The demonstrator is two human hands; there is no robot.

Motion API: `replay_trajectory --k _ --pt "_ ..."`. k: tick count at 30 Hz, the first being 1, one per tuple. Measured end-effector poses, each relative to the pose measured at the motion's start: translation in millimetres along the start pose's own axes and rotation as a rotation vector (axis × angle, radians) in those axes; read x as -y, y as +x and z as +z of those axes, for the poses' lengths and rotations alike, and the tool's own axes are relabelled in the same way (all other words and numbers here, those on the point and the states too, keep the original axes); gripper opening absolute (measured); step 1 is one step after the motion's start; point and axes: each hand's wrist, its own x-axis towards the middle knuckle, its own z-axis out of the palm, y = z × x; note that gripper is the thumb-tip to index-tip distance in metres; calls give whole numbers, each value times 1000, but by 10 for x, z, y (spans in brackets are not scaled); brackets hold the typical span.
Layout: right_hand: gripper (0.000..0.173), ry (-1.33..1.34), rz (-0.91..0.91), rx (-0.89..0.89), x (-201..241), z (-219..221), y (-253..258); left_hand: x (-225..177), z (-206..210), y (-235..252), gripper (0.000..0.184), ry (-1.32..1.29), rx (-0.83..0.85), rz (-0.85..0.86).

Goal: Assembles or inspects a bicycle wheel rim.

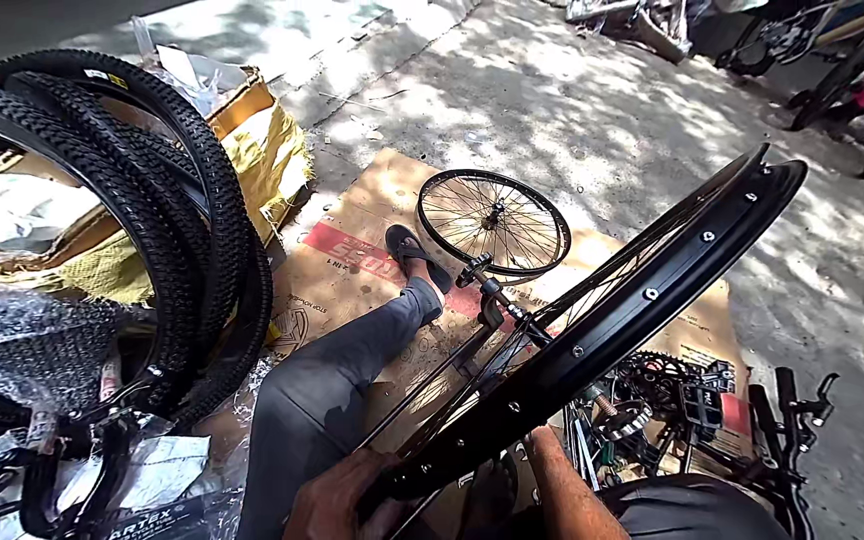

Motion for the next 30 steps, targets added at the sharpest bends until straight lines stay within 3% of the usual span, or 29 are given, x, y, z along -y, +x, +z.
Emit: replay_trajectory --k 4,6,9,11,14,20,24,26,28,30 --pt "36 -68 64 -29 -105 73 181 -175 -154 127 36 -27 218 -154" --pt "36 -35 111 -21 -90 95 273 -52 -51 53 35 47 110 -77" --pt "32 390 94 -96 -612 248 787 -74 -106 50 33 53 5 9" --pt "25 599 105 -136 -899 373 1129 -173 -231 133 37 -87 -93 64" --pt "23 628 140 -120 -903 391 1182 -283 -363 330 53 -456 -181 131" --pt "33 696 312 -339 -766 519 1089 102 -53 310 82 -644 -5 105" --pt "52 834 484 -363 -394 547 707 291 177 24 71 -745 35 -25" --pt "53 868 529 -339 -117 544 349 305 208 -71 60 -720 61 -104" --pt "52 767 396 -270 32 496 -83 237 166 -98 38 -701 65 -155" --pt "49 442 50 -214 -69 434 -395 131 88 -35 20 -726 18 -138"
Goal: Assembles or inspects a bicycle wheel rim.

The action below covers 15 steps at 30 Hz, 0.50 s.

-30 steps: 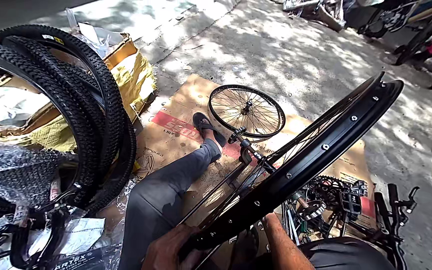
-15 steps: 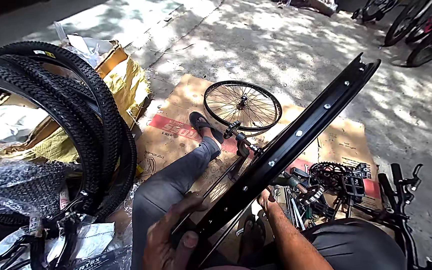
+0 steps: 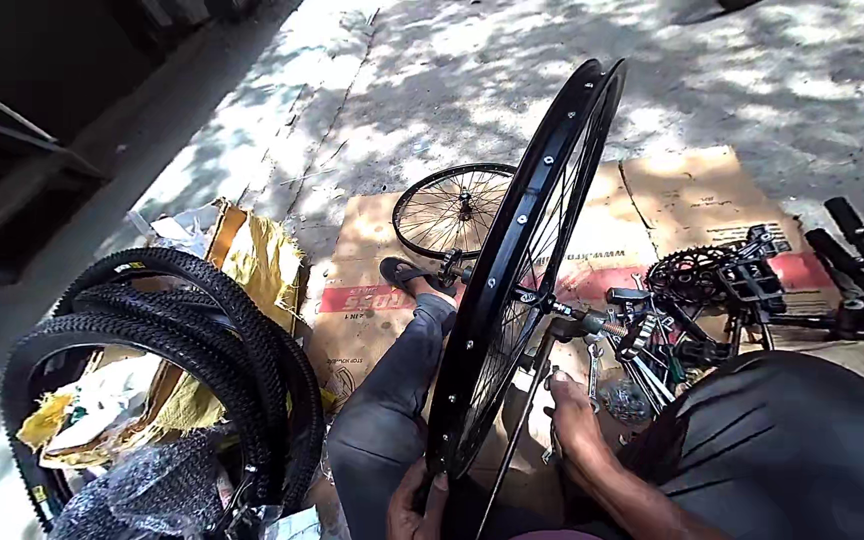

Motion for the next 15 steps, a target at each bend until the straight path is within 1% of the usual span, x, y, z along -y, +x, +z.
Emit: replay_trajectory --k 2,3,5,7,9,10,12,15 --pt "40 -291 -464 56 -26 -135 -132 -145 -23 119 18 -36 17 93" --pt "36 -362 -648 95 23 -184 -175 -227 -20 182 20 -45 33 136" --pt "26 -384 -912 187 211 -206 -225 -387 19 296 23 -67 51 203" --pt "21 -373 -1111 245 434 -165 -223 -540 77 409 24 -57 50 256" --pt "22 -368 -1236 238 622 -103 -205 -672 110 507 24 -67 56 286" --pt "22 -365 -1264 236 702 -77 -200 -723 122 541 24 -71 51 294" --pt "23 -356 -1287 242 805 -29 -186 -787 137 585 24 -76 37 311" --pt "27 -381 -1318 264 889 48 -163 -830 163 633 28 -110 29 306"
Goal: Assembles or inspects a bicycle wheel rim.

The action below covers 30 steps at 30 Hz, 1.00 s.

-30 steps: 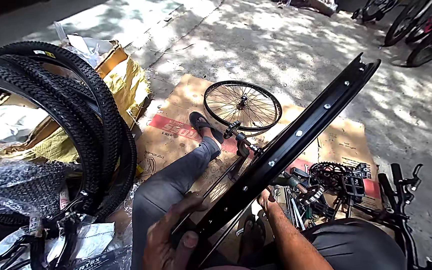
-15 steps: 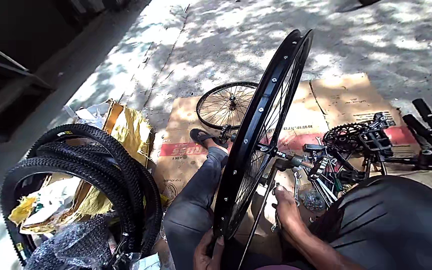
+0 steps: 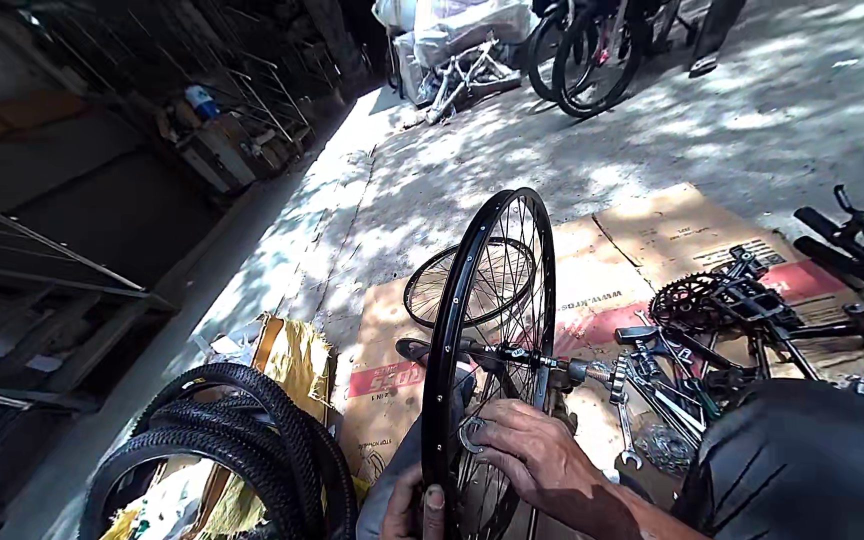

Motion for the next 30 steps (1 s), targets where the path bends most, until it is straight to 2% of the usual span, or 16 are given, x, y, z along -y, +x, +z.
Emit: replay_trajectory --k 3,6,9,11,13,14,17,19,20,24,27,30 --pt "32 -41 -74 51 46 33 114 -62 104 35 40 -85 -28 -90" --pt "29 192 -177 111 138 -29 256 -120 196 72 43 -146 -71 -114" --pt "28 386 -168 285 125 -173 439 -155 232 76 35 -175 -123 -113" --pt "21 385 -168 368 133 -272 573 -152 242 82 25 -192 -133 -129" --pt "11 337 -168 245 181 -211 579 -139 211 105 25 -215 -76 -165" --pt "7 304 -182 90 203 -83 509 -136 169 128 27 -234 -23 -191" --pt "13 183 -240 -363 237 375 303 -161 129 184 29 -258 84 -216" --pt "15 219 -211 -465 255 515 285 -207 184 205 31 -241 57 -185" --pt "15 230 -188 -458 257 514 283 -230 212 214 31 -231 34 -177" --pt "15 158 -24 -234 209 261 183 -280 269 224 35 -195 2 -183" --pt "25 105 -84 27 187 -59 240 -284 308 234 37 -172 -37 -180" --pt "30 198 -128 343 205 -373 495 -281 335 209 37 -176 -85 -166"
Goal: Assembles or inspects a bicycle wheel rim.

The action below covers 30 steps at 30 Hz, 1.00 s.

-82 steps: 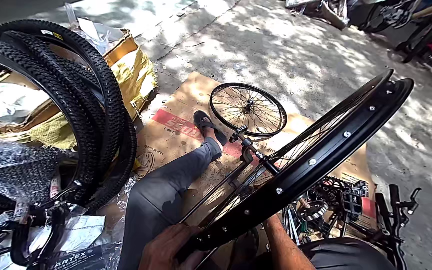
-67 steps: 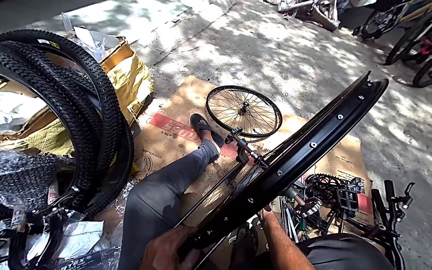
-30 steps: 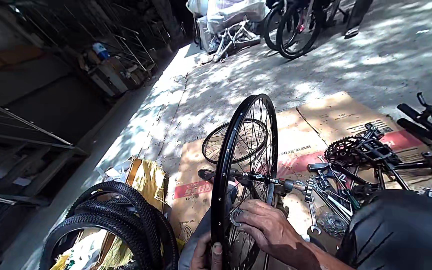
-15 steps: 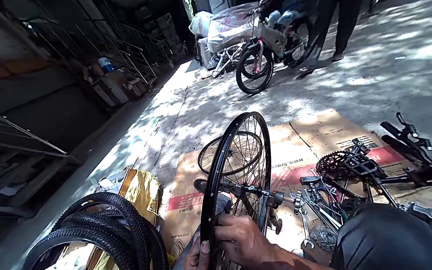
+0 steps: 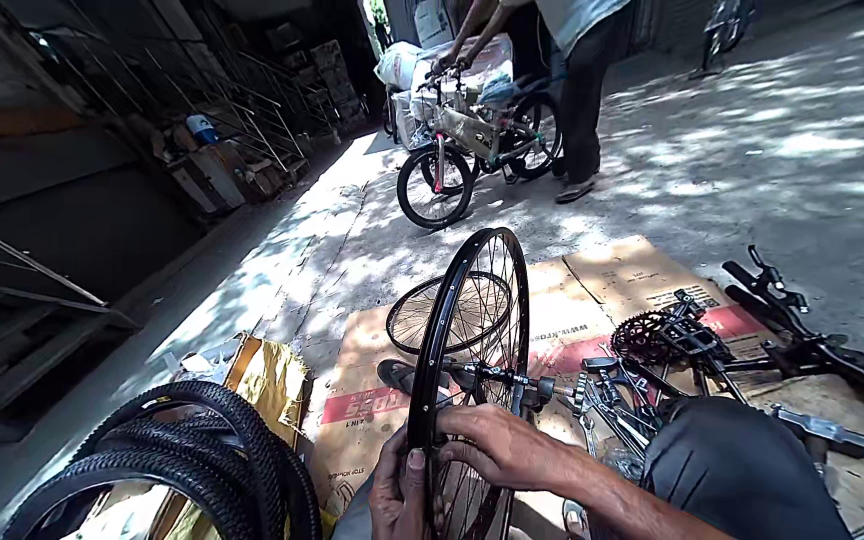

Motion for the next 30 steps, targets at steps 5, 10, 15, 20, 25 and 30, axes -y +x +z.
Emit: replay_trajectory --k 5,10,15,20,25,30 --pt "23 59 43 176 29 -204 184 16 1 -35 33 -72 -91 -12" --pt "6 -11 67 -183 82 209 66 121 -88 -77 30 -104 -47 -32" --pt "5 -20 -2 -669 59 813 -97 92 -32 -92 30 -94 -21 -40" --pt "5 -138 60 -581 135 717 -171 56 -54 -87 32 -88 0 -83" --pt "23 -210 271 -425 3 755 -736 -20 -200 -63 30 -7 84 -136" --pt "42 -235 415 141 -185 1229 -1398 -286 -220 396 49 171 326 -21"
